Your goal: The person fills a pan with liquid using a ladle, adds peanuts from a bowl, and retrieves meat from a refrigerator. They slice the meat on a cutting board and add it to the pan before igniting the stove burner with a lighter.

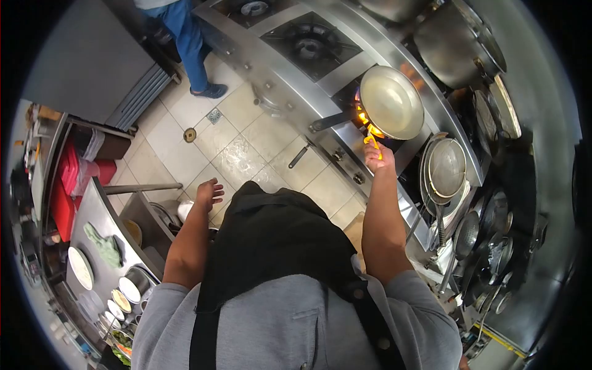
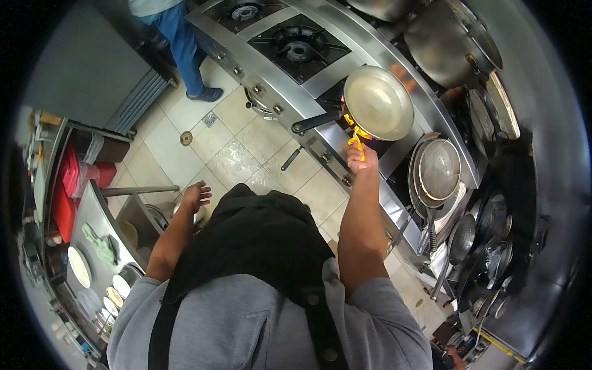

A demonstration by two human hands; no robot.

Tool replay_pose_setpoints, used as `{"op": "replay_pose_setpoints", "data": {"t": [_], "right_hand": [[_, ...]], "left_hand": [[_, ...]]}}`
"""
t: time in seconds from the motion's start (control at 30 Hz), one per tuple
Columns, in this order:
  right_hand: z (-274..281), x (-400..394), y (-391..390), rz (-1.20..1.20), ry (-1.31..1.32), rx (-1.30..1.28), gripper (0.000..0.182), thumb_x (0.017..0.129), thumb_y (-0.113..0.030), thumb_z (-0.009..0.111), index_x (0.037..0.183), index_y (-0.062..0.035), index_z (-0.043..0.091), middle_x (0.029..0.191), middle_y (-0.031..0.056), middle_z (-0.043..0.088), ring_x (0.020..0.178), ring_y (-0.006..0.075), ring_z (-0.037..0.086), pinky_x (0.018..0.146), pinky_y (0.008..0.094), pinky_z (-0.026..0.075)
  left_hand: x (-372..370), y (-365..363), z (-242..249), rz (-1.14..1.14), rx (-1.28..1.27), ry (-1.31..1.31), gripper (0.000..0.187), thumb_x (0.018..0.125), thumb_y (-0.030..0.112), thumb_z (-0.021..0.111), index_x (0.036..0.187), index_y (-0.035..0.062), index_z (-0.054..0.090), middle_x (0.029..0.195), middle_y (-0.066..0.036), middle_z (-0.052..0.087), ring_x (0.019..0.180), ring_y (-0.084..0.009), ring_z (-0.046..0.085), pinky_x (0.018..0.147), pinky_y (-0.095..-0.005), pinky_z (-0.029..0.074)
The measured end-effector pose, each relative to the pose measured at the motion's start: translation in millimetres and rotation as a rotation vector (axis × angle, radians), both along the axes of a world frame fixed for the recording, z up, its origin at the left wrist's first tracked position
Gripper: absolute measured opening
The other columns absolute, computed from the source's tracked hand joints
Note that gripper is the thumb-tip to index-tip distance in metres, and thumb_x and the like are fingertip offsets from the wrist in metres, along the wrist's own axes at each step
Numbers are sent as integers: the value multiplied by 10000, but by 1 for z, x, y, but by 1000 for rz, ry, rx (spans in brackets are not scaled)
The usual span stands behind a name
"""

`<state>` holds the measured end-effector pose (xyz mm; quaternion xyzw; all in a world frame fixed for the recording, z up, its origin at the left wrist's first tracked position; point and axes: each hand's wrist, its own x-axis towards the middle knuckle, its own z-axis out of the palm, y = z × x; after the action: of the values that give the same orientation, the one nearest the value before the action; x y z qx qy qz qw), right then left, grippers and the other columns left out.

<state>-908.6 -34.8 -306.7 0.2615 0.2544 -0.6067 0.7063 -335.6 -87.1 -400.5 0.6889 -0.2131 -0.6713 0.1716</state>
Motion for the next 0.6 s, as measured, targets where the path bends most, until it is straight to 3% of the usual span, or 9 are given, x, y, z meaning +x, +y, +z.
{"op": "replay_pose_setpoints", "data": {"t": [0.17, 0.23, 0.27, 0.3, 0.37, 0.43, 0.5, 0.57, 0.6], "right_hand": [[-7, 9, 9, 4, 69, -25, 295, 951, -243, 382, 934, 11, 531, 701, 62, 524, 445, 113, 426, 359, 245, 360], [-38, 33, 43, 85, 162, -438, 277, 936, -242, 450, 1037, -11, 564, 762, 98, 612, 557, 192, 585, 469, 284, 509], [-7, 78, 58, -100, 358, -60, 239, 930, -210, 473, 1049, -25, 567, 756, 91, 616, 582, 198, 604, 499, 281, 534], [3, 105, 78, 4, 474, -31, 220, 939, -199, 476, 1052, -36, 568, 797, 85, 620, 600, 189, 610, 514, 268, 543], [42, 164, 104, 229, 618, 162, 273, 975, -330, 434, 1084, -122, 575, 659, 19, 579, 518, 122, 573, 407, 231, 478], [33, 179, 114, 660, 871, 216, 312, 976, -317, 436, 1127, -87, 582, 789, 32, 607, 651, 117, 572, 554, 233, 475], [22, 191, 94, 878, 764, 105, 353, 974, -325, 433, 1153, -54, 570, 840, 40, 607, 708, 124, 566, 621, 242, 454], [-1, 190, 64, 1120, 1526, -486, 370, 964, -325, 435, 1177, -42, 542, 805, 47, 590, 654, 130, 549, 596, 250, 432], [4, 199, 44, 1092, 1369, -494, 370, 961, -304, 433, 1201, -37, 521, 808, 59, 587, 637, 128, 541, 591, 249, 433]], "left_hand": [[40, 9, -10, 62, 27, -2, 425, 915, 322, 496, 1220, 27, 484, 1054, -108, 617, 842, -228, 581, 666, -407, 465], [64, 19, -42, 77, 10, -9, 445, 934, 375, 435, 1274, 90, 475, 1087, -112, 617, 895, -251, 580, 710, -450, 478], [66, 25, -34, 68, 19, -45, 456, 943, 398, 402, 1296, 117, 466, 1105, -117, 615, 909, -263, 592, 733, -456, 482], [85, 27, -78, 15, 38, 8, 471, 944, 417, 393, 1298, 114, 461, 1107, -121, 616, 907, -260, 602, 730, -458, 482], [77, 37, -58, -35, -39, 13, 422, 950, 384, 391, 1281, 135, 471, 1094, -91, 612, 857, -232, 614, 697, -438, 491], [53, 32, -59, -65, -46, -156, 396, 902, 285, 513, 1270, 145, 483, 979, -59, 620, 781, -210, 623, 572, -432, 493], [26, 17, -33, -249, -332, -170, 271, 872, 225, 542, 1097, 102, 629, 917, -77, 633, 655, -186, 629, 466, -426, 477], [-12, -3, 20, -189, -308, -65, 285, 885, 281, 550, 1097, 129, 666, 764, -92, 645, 561, -212, 629, 360, -382, 446], [-25, -4, 64, -324, -371, -73, 379, 907, 378, 528, 1042, 54, 671, 769, -129, 654, 521, -212, 607, 427, -357, 475]]}}
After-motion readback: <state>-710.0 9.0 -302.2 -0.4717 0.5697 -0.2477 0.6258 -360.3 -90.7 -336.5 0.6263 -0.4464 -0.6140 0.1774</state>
